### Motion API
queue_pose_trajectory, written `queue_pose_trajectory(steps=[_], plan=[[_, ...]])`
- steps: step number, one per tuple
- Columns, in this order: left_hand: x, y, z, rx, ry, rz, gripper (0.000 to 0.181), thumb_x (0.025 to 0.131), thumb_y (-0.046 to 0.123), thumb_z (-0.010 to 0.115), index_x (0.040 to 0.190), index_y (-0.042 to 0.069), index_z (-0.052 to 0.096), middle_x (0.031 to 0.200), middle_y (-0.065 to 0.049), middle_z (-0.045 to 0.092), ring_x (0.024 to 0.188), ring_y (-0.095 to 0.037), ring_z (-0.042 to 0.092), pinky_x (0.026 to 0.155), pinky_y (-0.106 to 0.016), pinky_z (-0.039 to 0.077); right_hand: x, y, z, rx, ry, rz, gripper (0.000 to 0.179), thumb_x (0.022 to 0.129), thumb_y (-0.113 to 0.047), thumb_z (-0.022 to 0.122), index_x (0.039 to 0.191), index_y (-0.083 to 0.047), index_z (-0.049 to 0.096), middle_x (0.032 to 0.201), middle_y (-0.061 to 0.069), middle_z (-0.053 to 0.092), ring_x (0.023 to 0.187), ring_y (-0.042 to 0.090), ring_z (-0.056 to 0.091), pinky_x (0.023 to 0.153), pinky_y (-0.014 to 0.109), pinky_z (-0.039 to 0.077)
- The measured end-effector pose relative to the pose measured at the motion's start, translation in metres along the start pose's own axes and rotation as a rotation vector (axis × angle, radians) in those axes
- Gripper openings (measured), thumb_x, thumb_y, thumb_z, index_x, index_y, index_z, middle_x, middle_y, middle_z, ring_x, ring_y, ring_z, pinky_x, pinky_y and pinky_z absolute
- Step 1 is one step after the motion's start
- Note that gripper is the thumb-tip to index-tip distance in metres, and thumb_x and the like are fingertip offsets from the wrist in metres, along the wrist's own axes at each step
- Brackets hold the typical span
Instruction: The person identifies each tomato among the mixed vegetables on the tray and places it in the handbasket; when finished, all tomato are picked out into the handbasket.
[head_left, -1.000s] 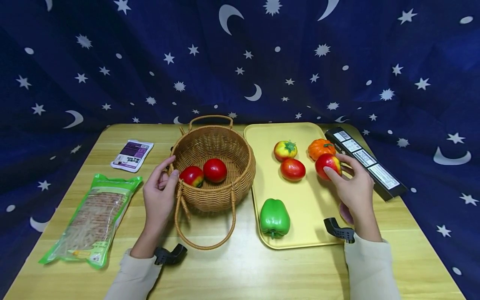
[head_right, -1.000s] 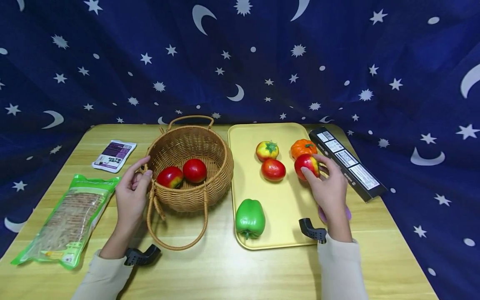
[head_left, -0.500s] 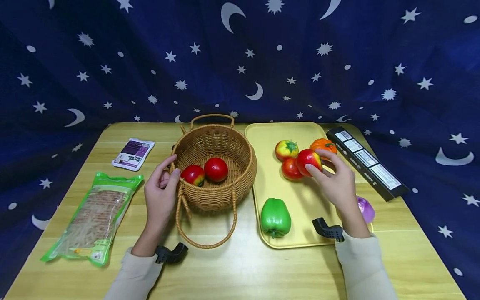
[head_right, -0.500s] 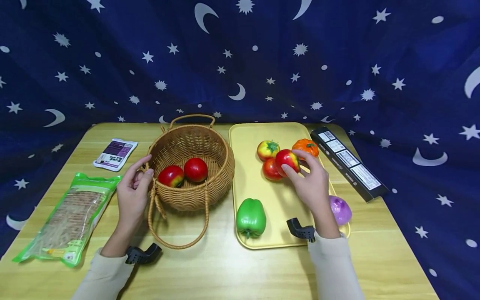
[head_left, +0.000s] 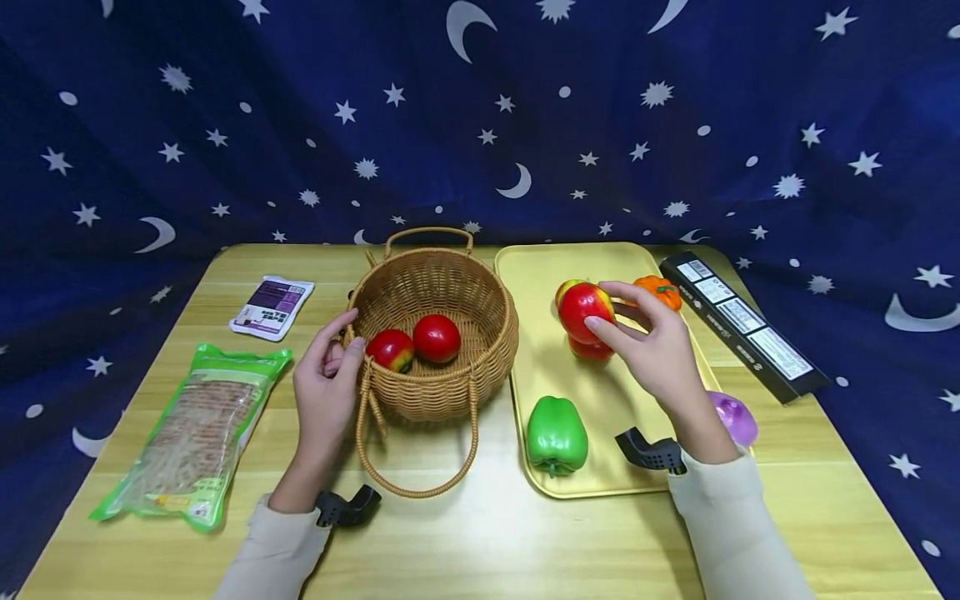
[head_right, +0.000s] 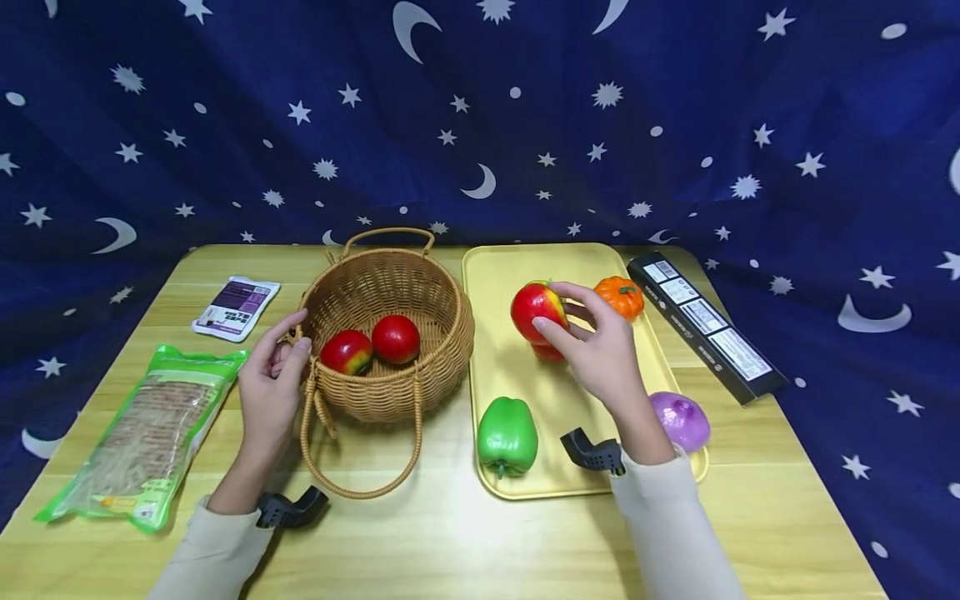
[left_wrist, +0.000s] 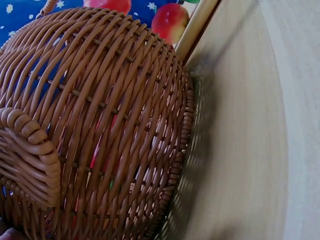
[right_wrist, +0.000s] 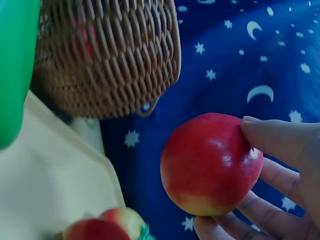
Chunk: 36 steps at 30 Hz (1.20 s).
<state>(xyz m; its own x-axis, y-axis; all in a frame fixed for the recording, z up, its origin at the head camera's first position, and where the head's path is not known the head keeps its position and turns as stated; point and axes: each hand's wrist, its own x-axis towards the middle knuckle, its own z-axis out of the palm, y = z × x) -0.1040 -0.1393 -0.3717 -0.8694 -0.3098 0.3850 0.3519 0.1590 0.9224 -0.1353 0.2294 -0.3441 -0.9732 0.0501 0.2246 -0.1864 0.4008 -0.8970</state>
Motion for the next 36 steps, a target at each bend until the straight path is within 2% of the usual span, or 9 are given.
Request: queue_pose_trajectory(steps=[12, 19, 25, 30, 36], plan=[[0.003, -0.003, 0.001, 0.000, 0.005, 0.037, 0.033, 0.095, -0.007, 0.062, 0.128, -0.006, 0.067, 0.064, 0.002, 0.031, 0.056, -0.006, 0.029, 0.052, -0.020, 0.024, 0.008, -0.024, 0.010, 0.103, -0.087, -0.020, 0.048, 0.089, -0.017, 0.081, 0.134, -0.011, 0.066, 0.134, 0.003, 0.060, 0.118, 0.023, 0.060, 0.091, 0.023, 0.052], [0.000, -0.002, 0.000, 0.006, 0.000, 0.029, 0.033, 0.096, -0.008, 0.061, 0.129, -0.008, 0.065, 0.064, 0.001, 0.031, 0.056, -0.006, 0.029, 0.052, -0.020, 0.023, 0.018, -0.039, 0.018, 0.077, -0.162, 0.001, 0.047, 0.089, -0.023, 0.082, 0.133, -0.018, 0.067, 0.131, 0.001, 0.064, 0.118, 0.023, 0.061, 0.085, 0.027, 0.056], [-0.001, -0.008, -0.001, 0.004, 0.000, 0.015, 0.035, 0.095, -0.008, 0.062, 0.129, -0.004, 0.067, 0.064, 0.003, 0.031, 0.056, -0.007, 0.029, 0.051, -0.021, 0.024, 0.029, -0.049, 0.029, 0.068, -0.253, -0.011, 0.048, 0.090, -0.022, 0.080, 0.135, -0.016, 0.066, 0.134, 0.003, 0.064, 0.117, 0.026, 0.062, 0.092, 0.031, 0.054], [0.000, -0.017, -0.002, 0.015, 0.009, -0.002, 0.036, 0.096, -0.008, 0.062, 0.130, 0.001, 0.068, 0.064, 0.003, 0.031, 0.056, -0.007, 0.029, 0.050, -0.020, 0.024, 0.038, -0.064, 0.039, 0.054, -0.301, -0.035, 0.048, 0.089, -0.027, 0.081, 0.134, -0.022, 0.066, 0.134, -0.003, 0.063, 0.119, 0.021, 0.061, 0.093, 0.038, 0.054], [0.000, -0.009, -0.001, 0.011, 0.001, 0.020, 0.035, 0.096, -0.008, 0.062, 0.130, -0.003, 0.067, 0.064, 0.003, 0.031, 0.056, -0.006, 0.028, 0.050, -0.021, 0.023, 0.057, -0.080, 0.057, 0.054, -0.396, -0.067, 0.046, 0.088, -0.034, 0.082, 0.131, -0.026, 0.067, 0.129, -0.008, 0.064, 0.119, 0.016, 0.062, 0.091, 0.038, 0.056]])
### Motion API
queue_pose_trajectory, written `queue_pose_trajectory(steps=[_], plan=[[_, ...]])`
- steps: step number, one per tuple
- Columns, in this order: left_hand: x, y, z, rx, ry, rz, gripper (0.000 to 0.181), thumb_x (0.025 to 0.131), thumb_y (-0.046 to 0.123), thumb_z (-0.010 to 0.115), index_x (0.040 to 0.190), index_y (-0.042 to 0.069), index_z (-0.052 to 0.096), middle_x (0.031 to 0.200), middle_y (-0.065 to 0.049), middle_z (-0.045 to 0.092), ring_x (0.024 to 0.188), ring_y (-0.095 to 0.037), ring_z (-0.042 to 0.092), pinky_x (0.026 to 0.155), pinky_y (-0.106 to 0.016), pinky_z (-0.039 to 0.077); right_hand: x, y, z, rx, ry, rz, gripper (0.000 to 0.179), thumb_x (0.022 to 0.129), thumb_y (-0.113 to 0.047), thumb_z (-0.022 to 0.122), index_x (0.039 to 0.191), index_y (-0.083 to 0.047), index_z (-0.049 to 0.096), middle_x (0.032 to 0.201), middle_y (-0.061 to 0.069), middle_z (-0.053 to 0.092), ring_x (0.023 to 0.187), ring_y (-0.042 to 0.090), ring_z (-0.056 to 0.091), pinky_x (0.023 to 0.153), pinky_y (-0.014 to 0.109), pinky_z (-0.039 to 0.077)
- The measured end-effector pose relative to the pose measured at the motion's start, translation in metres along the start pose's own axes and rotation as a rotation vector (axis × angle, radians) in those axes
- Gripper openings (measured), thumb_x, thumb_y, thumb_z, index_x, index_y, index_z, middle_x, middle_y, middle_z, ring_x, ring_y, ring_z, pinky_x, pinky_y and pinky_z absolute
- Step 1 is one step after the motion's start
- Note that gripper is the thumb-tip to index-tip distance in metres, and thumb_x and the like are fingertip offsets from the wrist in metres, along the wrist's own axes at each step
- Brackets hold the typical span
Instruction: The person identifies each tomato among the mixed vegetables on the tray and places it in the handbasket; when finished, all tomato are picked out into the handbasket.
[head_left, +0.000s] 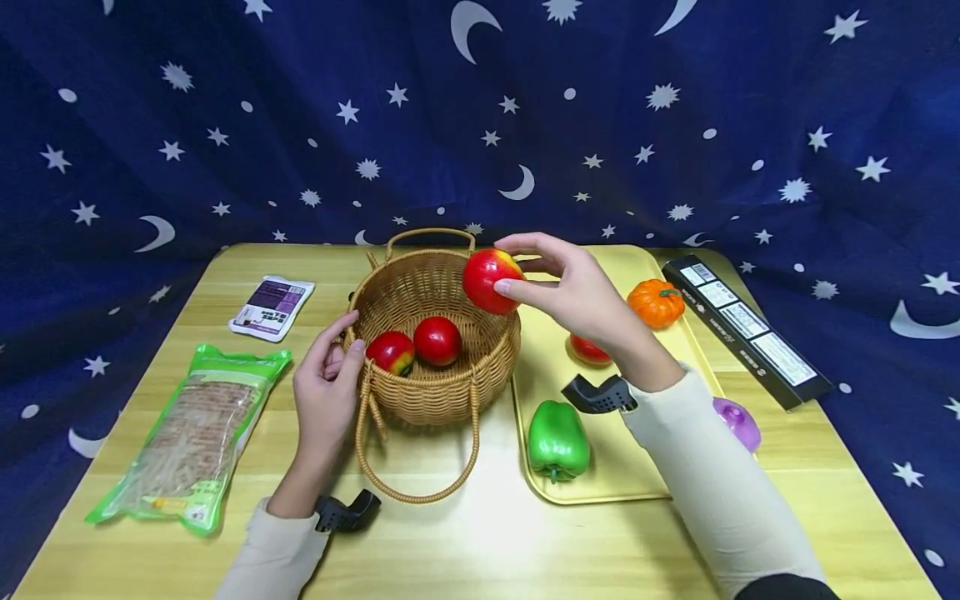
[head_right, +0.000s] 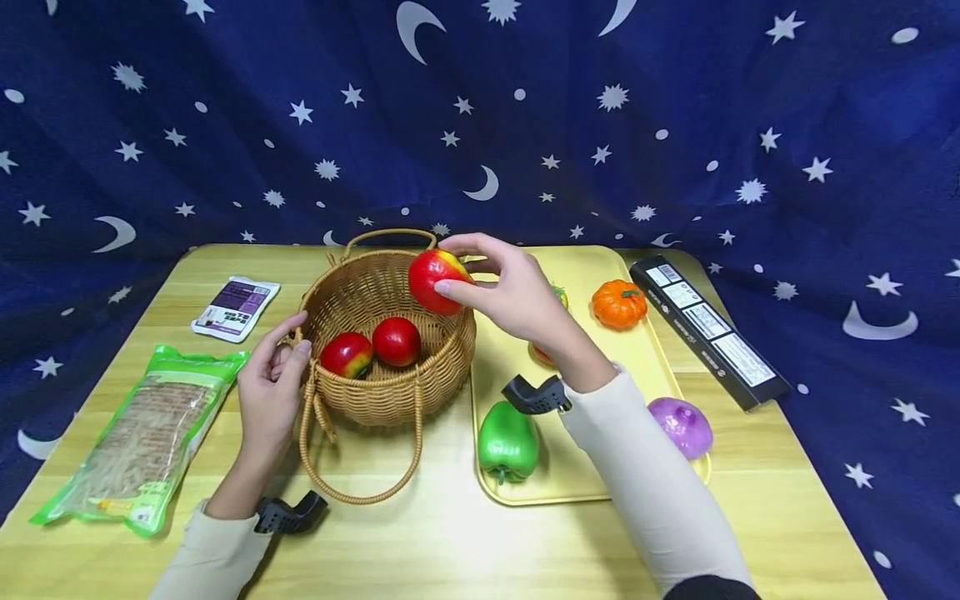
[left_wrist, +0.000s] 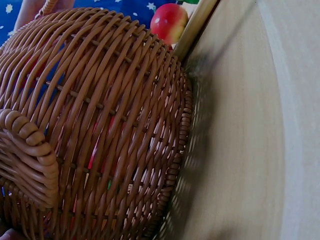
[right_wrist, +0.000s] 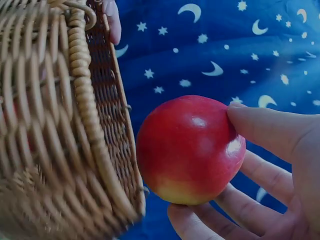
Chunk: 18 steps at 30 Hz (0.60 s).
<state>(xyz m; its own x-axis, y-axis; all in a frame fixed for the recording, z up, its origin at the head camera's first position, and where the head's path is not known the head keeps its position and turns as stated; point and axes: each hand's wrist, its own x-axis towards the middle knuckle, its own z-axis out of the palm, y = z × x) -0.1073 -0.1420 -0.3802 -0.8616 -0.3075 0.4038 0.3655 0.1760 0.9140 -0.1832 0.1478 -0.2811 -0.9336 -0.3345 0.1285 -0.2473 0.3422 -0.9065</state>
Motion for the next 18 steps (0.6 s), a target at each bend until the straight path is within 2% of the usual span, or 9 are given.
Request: queue_pose_trajectory(steps=[5, 12, 15, 18], plan=[[0.000, 0.006, 0.001, -0.009, -0.009, 0.016, 0.034, 0.096, -0.008, 0.061, 0.129, -0.008, 0.065, 0.065, 0.004, 0.031, 0.056, -0.005, 0.028, 0.051, -0.021, 0.023, 0.021, 0.000, 0.013, 0.014, -0.090, -0.019, 0.046, 0.089, -0.036, 0.081, 0.132, -0.025, 0.065, 0.131, -0.008, 0.062, 0.113, 0.021, 0.064, 0.091, 0.040, 0.055], [0.000, 0.006, 0.001, 0.002, 0.000, -0.006, 0.034, 0.095, -0.007, 0.062, 0.129, -0.005, 0.067, 0.066, 0.004, 0.031, 0.058, -0.007, 0.028, 0.052, -0.022, 0.023, 0.037, 0.010, 0.028, 0.060, -0.150, 0.033, 0.046, 0.089, -0.032, 0.081, 0.132, -0.020, 0.066, 0.131, -0.001, 0.062, 0.111, 0.024, 0.064, 0.091, 0.041, 0.055], [0.000, 0.001, 0.000, 0.004, 0.006, -0.019, 0.034, 0.096, -0.007, 0.062, 0.129, -0.001, 0.068, 0.066, 0.003, 0.031, 0.058, -0.007, 0.029, 0.052, -0.022, 0.023, 0.043, 0.010, 0.033, 0.066, -0.167, 0.043, 0.045, 0.089, -0.032, 0.081, 0.131, -0.021, 0.066, 0.131, -0.001, 0.063, 0.109, 0.024, 0.066, 0.092, 0.045, 0.055], [0.001, -0.009, -0.001, 0.014, 0.010, -0.029, 0.036, 0.096, -0.006, 0.063, 0.130, 0.002, 0.068, 0.065, 0.002, 0.032, 0.057, -0.007, 0.029, 0.052, -0.021, 0.023, 0.050, 0.010, 0.035, 0.057, -0.183, 0.044, 0.044, 0.090, -0.030, 0.080, 0.130, -0.019, 0.067, 0.130, 0.001, 0.064, 0.106, 0.024, 0.068, 0.093, 0.047, 0.055]])
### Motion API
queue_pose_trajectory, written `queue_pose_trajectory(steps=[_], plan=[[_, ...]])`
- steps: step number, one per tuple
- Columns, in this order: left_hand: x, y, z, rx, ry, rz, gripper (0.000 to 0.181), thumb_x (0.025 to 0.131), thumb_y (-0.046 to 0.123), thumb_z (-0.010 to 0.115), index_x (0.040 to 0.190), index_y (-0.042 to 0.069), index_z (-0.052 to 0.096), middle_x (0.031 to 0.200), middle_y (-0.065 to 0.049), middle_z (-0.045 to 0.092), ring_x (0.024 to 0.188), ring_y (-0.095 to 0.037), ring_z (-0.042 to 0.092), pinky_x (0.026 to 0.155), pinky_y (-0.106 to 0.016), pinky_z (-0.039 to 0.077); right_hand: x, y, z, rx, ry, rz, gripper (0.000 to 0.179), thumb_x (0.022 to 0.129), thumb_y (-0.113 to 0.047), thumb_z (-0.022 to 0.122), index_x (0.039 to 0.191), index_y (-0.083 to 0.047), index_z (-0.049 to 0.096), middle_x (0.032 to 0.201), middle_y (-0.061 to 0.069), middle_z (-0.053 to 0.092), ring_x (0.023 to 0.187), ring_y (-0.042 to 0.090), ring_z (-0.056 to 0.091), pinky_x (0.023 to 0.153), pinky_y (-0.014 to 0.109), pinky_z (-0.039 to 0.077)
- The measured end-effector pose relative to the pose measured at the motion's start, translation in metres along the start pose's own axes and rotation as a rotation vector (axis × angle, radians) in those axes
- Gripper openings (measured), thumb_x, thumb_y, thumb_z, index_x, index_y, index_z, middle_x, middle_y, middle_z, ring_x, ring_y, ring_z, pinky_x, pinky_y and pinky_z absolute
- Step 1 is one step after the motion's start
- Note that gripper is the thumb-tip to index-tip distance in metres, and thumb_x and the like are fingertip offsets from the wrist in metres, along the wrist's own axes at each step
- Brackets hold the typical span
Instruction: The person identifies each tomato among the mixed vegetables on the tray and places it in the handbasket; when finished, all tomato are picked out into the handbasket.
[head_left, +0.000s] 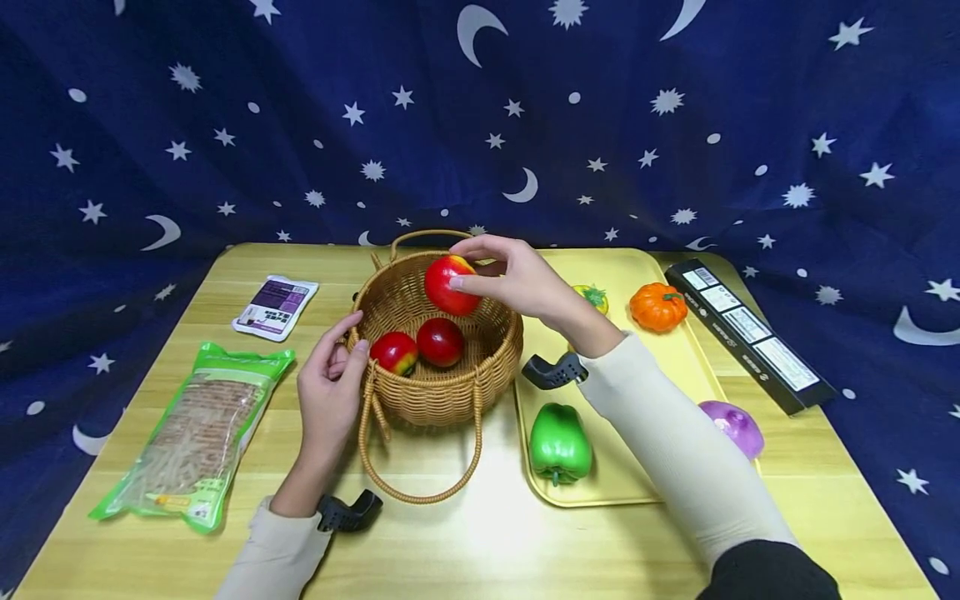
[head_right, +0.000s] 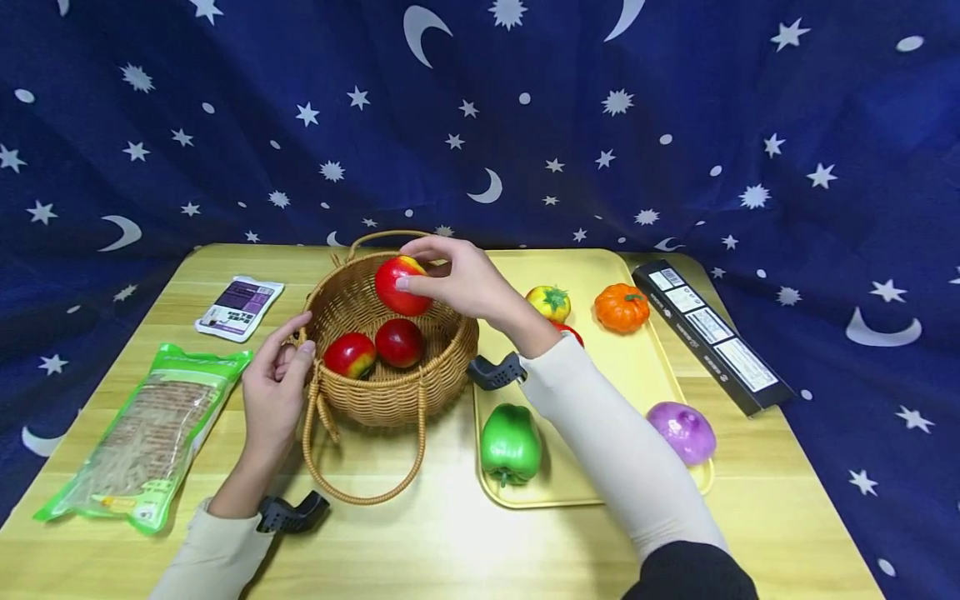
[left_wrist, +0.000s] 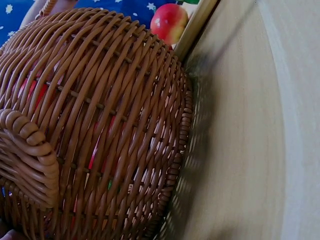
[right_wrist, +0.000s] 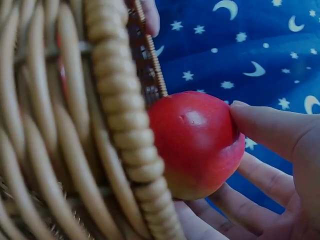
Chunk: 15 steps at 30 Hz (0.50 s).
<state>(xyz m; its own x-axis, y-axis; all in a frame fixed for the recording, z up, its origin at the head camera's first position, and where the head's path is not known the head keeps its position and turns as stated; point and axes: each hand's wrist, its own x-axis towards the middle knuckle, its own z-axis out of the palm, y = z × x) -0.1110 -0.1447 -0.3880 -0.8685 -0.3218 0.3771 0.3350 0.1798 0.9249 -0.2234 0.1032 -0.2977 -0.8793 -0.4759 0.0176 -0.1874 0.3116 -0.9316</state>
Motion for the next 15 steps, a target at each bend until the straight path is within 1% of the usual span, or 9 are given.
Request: queue_pose_trajectory(steps=[3, 5, 7, 11, 15], plan=[[0.002, -0.012, -0.002, 0.015, 0.007, -0.007, 0.036, 0.096, -0.005, 0.063, 0.131, 0.005, 0.069, 0.065, 0.003, 0.031, 0.057, -0.007, 0.029, 0.052, -0.022, 0.023, 0.010, 0.000, 0.004, -0.037, -0.013, 0.004, 0.044, 0.091, -0.027, 0.079, 0.131, -0.015, 0.066, 0.129, 0.003, 0.064, 0.106, 0.024, 0.068, 0.092, 0.042, 0.055], [0.002, -0.016, -0.002, 0.022, 0.008, -0.007, 0.036, 0.096, -0.004, 0.063, 0.131, 0.005, 0.069, 0.065, 0.003, 0.031, 0.057, -0.008, 0.028, 0.052, -0.022, 0.023, 0.017, 0.000, 0.007, -0.072, -0.023, 0.003, 0.044, 0.091, -0.026, 0.079, 0.131, -0.012, 0.066, 0.129, 0.004, 0.065, 0.107, 0.024, 0.067, 0.092, 0.038, 0.055], [0.002, -0.017, -0.002, 0.024, 0.008, -0.006, 0.036, 0.096, -0.004, 0.063, 0.131, 0.005, 0.069, 0.065, 0.003, 0.030, 0.057, -0.008, 0.028, 0.052, -0.022, 0.023, 0.024, -0.001, 0.010, -0.110, -0.037, -0.002, 0.043, 0.092, -0.024, 0.078, 0.131, -0.010, 0.066, 0.128, 0.006, 0.066, 0.110, 0.023, 0.065, 0.093, 0.036, 0.053], [0.002, -0.021, -0.004, 0.004, 0.006, -0.005, 0.036, 0.097, -0.002, 0.065, 0.131, 0.009, 0.070, 0.065, 0.002, 0.031, 0.057, -0.009, 0.029, 0.052, -0.023, 0.023, 0.035, -0.002, 0.015, -0.188, -0.073, 0.004, 0.040, 0.092, -0.026, 0.077, 0.128, -0.011, 0.067, 0.124, 0.006, 0.068, 0.112, 0.020, 0.063, 0.092, 0.034, 0.053], [0.003, -0.023, -0.005, -0.008, -0.003, 0.011, 0.035, 0.097, 0.002, 0.066, 0.131, 0.012, 0.070, 0.066, 0.001, 0.030, 0.058, -0.010, 0.028, 0.052, -0.023, 0.022, 0.041, -0.003, 0.015, -0.216, -0.115, 0.042, 0.039, 0.093, -0.026, 0.076, 0.127, -0.012, 0.067, 0.121, 0.005, 0.069, 0.109, 0.020, 0.063, 0.087, 0.033, 0.055]])
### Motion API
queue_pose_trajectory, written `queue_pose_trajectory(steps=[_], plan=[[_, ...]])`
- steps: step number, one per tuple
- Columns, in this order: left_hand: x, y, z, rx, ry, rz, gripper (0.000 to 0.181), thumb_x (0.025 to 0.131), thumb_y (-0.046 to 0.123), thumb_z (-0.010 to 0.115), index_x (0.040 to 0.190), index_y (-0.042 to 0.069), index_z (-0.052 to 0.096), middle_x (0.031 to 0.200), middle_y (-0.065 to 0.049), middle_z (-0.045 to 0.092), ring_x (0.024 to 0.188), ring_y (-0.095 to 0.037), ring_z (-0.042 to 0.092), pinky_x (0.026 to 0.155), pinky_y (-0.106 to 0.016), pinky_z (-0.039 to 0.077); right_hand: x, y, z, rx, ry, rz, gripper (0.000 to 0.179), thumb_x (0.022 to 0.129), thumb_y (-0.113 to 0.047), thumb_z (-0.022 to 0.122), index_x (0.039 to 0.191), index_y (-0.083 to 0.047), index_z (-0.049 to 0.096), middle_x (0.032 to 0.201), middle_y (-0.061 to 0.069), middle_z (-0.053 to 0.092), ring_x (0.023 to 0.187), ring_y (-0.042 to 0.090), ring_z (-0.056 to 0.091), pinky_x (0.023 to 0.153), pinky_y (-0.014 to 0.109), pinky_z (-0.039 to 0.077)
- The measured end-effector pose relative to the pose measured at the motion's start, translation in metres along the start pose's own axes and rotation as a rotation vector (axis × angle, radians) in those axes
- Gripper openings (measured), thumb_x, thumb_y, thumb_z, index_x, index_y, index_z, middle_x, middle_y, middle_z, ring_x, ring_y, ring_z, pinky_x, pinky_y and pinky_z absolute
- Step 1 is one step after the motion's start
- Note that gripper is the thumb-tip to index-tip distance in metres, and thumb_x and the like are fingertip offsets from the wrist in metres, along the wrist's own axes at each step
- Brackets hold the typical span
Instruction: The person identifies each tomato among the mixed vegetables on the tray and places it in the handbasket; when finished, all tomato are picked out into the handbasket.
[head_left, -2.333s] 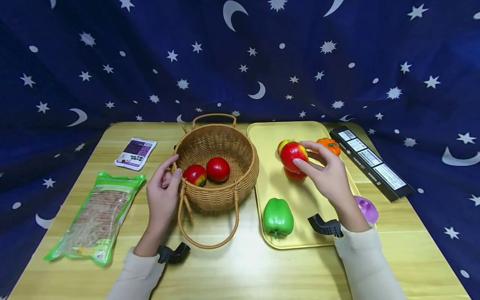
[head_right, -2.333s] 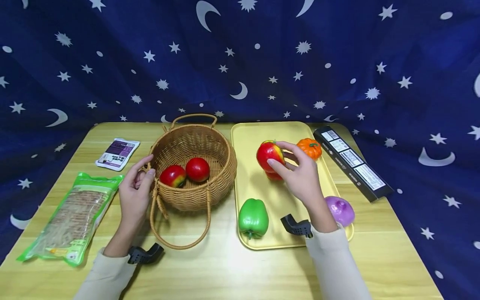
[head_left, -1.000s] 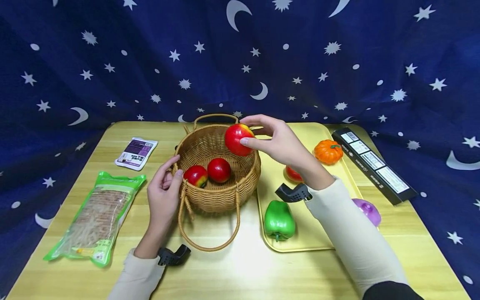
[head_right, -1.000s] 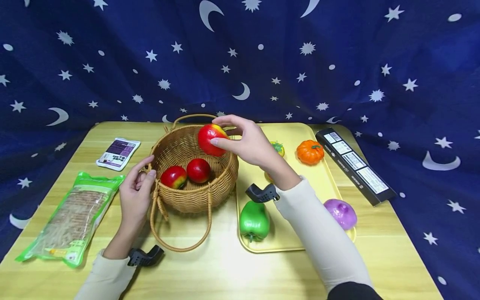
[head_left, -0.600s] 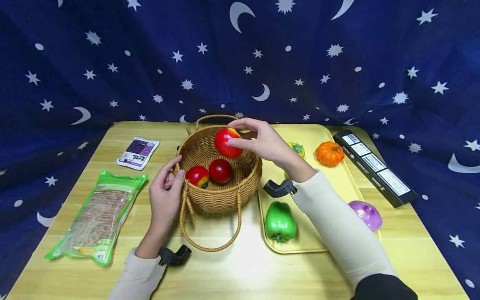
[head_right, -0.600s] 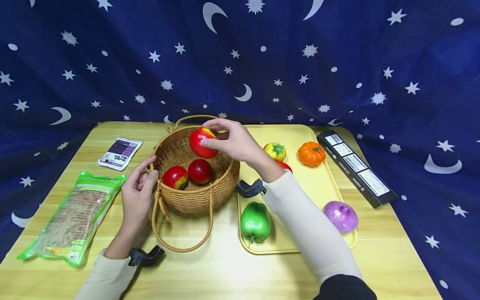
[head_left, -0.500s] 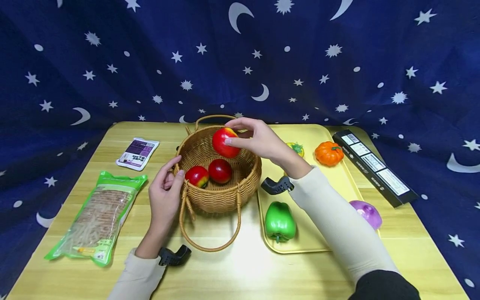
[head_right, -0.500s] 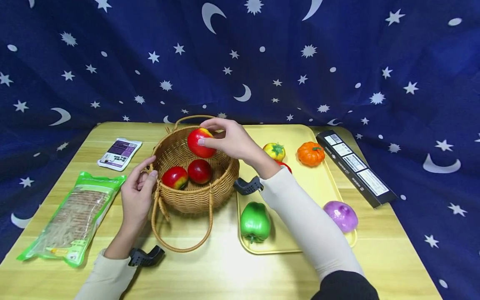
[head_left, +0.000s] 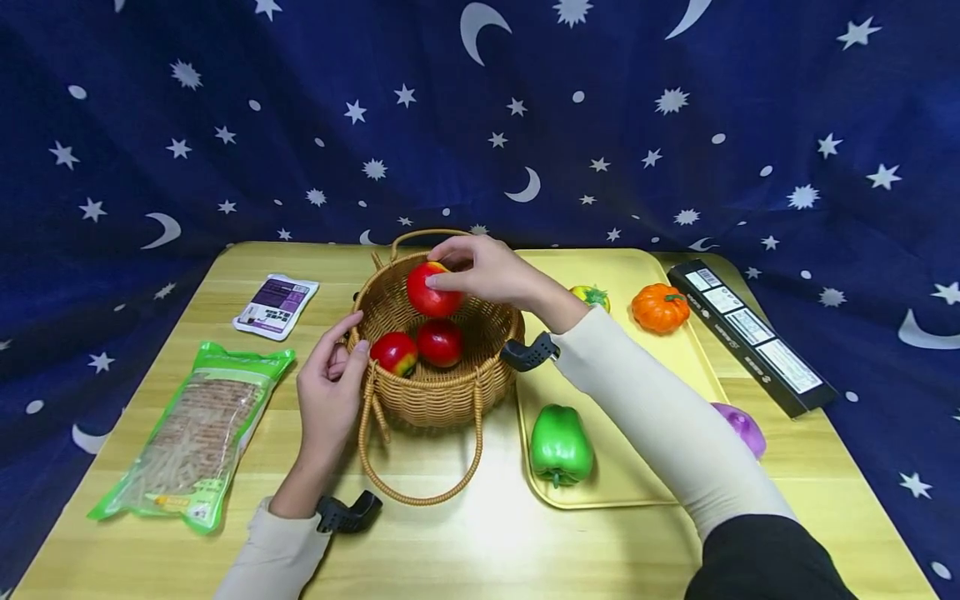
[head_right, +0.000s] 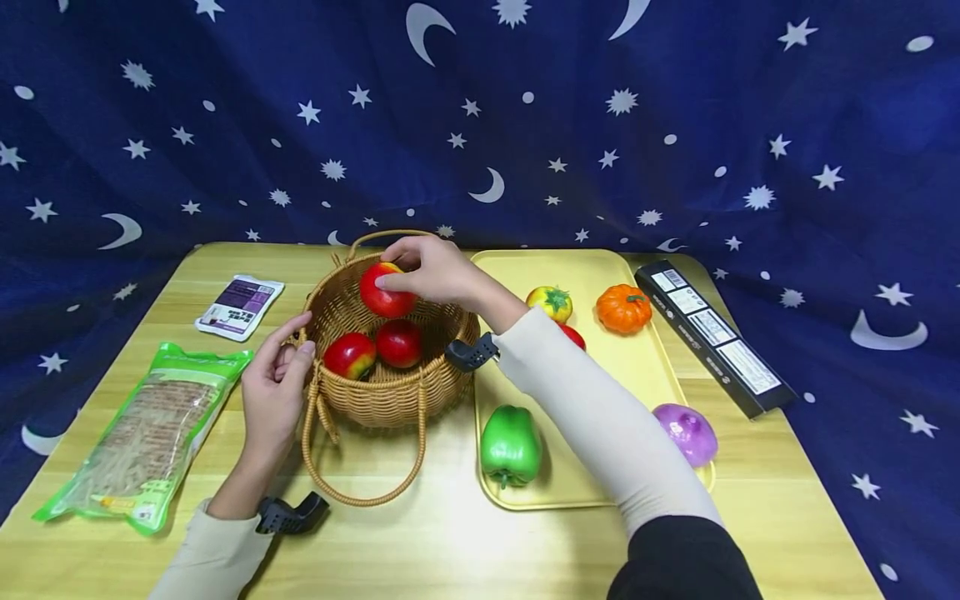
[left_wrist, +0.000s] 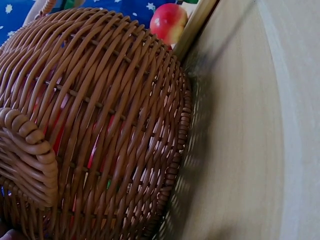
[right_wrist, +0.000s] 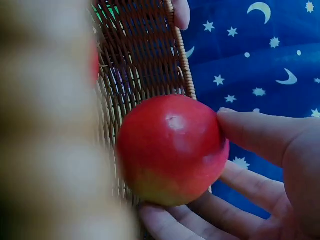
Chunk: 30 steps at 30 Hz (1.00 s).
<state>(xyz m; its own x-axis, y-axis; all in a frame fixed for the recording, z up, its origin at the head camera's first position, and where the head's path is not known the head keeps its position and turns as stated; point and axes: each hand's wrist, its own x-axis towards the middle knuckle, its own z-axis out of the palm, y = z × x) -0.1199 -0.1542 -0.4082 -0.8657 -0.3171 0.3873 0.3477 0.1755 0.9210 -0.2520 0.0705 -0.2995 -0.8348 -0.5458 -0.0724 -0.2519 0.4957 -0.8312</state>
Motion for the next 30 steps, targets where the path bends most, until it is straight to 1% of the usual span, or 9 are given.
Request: queue_pose_trajectory(steps=[5, 12, 15, 19, 21, 23, 24, 28, 30], plan=[[0.001, 0.001, 0.001, 0.001, -0.006, 0.015, 0.035, 0.098, 0.003, 0.066, 0.131, 0.012, 0.070, 0.066, 0.000, 0.030, 0.058, -0.010, 0.029, 0.053, -0.023, 0.023, 0.002, -0.004, -0.005, 0.040, -0.076, 0.080, 0.037, 0.093, -0.023, 0.076, 0.128, -0.011, 0.066, 0.124, 0.007, 0.066, 0.106, 0.025, 0.063, 0.084, 0.038, 0.057], [0.000, 0.003, 0.001, 0.009, -0.003, 0.002, 0.034, 0.098, 0.004, 0.066, 0.131, 0.014, 0.070, 0.067, 0.000, 0.031, 0.059, -0.011, 0.029, 0.054, -0.023, 0.023, 0.007, -0.008, -0.008, 0.023, -0.171, 0.143, 0.040, 0.093, -0.024, 0.076, 0.128, -0.010, 0.064, 0.124, 0.008, 0.065, 0.108, 0.026, 0.061, 0.091, 0.047, 0.055], [0.000, 0.001, 0.001, 0.014, -0.003, -0.003, 0.035, 0.098, 0.003, 0.066, 0.131, 0.013, 0.070, 0.067, 0.000, 0.031, 0.058, -0.010, 0.029, 0.054, -0.023, 0.023, 0.009, -0.008, -0.005, 0.004, -0.169, 0.147, 0.039, 0.093, -0.024, 0.076, 0.127, -0.011, 0.065, 0.122, 0.008, 0.065, 0.108, 0.025, 0.060, 0.091, 0.049, 0.054], [0.000, 0.002, 0.001, 0.029, -0.002, -0.003, 0.035, 0.098, 0.001, 0.065, 0.132, 0.008, 0.069, 0.067, 0.001, 0.030, 0.058, -0.010, 0.029, 0.053, -0.023, 0.023, 0.013, -0.009, 0.003, -0.063, -0.149, 0.109, 0.039, 0.092, -0.026, 0.077, 0.127, -0.011, 0.066, 0.125, 0.007, 0.066, 0.115, 0.023, 0.059, 0.092, 0.040, 0.053], [0.000, 0.003, 0.001, 0.039, -0.003, -0.001, 0.035, 0.098, 0.000, 0.064, 0.132, 0.006, 0.068, 0.067, 0.001, 0.030, 0.058, -0.010, 0.028, 0.053, -0.023, 0.023, 0.016, -0.010, 0.008, -0.097, -0.138, 0.086, 0.039, 0.092, -0.028, 0.077, 0.127, -0.012, 0.066, 0.128, 0.007, 0.065, 0.120, 0.022, 0.057, 0.094, 0.035, 0.052], [0.000, 0.003, 0.002, 0.041, -0.004, -0.001, 0.035, 0.098, -0.001, 0.064, 0.132, 0.005, 0.068, 0.067, 0.001, 0.030, 0.058, -0.010, 0.028, 0.053, -0.023, 0.023, 0.018, -0.011, 0.012, -0.106, -0.127, 0.071, 0.040, 0.092, -0.029, 0.077, 0.127, -0.013, 0.066, 0.131, 0.006, 0.064, 0.124, 0.021, 0.056, 0.098, 0.033, 0.049], [0.000, 0.003, 0.002, 0.039, -0.004, 0.001, 0.035, 0.098, -0.001, 0.064, 0.132, 0.006, 0.068, 0.067, 0.001, 0.030, 0.058, -0.010, 0.028, 0.053, -0.023, 0.023, 0.019, -0.011, 0.014, -0.106, -0.122, 0.066, 0.040, 0.092, -0.030, 0.076, 0.128, -0.013, 0.066, 0.131, 0.006, 0.064, 0.124, 0.020, 0.055, 0.098, 0.033, 0.049], [0.000, 0.004, 0.001, 0.030, -0.005, 0.004, 0.035, 0.098, -0.002, 0.064, 0.132, 0.006, 0.068, 0.067, -0.001, 0.030, 0.059, -0.010, 0.028, 0.054, -0.023, 0.022, 0.022, -0.009, 0.018, -0.039, -0.123, 0.066, 0.043, 0.096, -0.030, 0.073, 0.132, -0.008, 0.064, 0.130, 0.008, 0.063, 0.116, 0.024, 0.060, 0.094, 0.042, 0.053], [0.000, 0.007, 0.002, 0.030, -0.007, 0.003, 0.035, 0.098, -0.003, 0.063, 0.132, 0.005, 0.068, 0.068, -0.001, 0.030, 0.059, -0.010, 0.027, 0.054, -0.023, 0.022, 0.022, -0.007, 0.020, -0.021, -0.120, 0.064, 0.044, 0.097, -0.030, 0.071, 0.133, -0.006, 0.063, 0.129, 0.009, 0.063, 0.113, 0.024, 0.061, 0.093, 0.044, 0.054]])
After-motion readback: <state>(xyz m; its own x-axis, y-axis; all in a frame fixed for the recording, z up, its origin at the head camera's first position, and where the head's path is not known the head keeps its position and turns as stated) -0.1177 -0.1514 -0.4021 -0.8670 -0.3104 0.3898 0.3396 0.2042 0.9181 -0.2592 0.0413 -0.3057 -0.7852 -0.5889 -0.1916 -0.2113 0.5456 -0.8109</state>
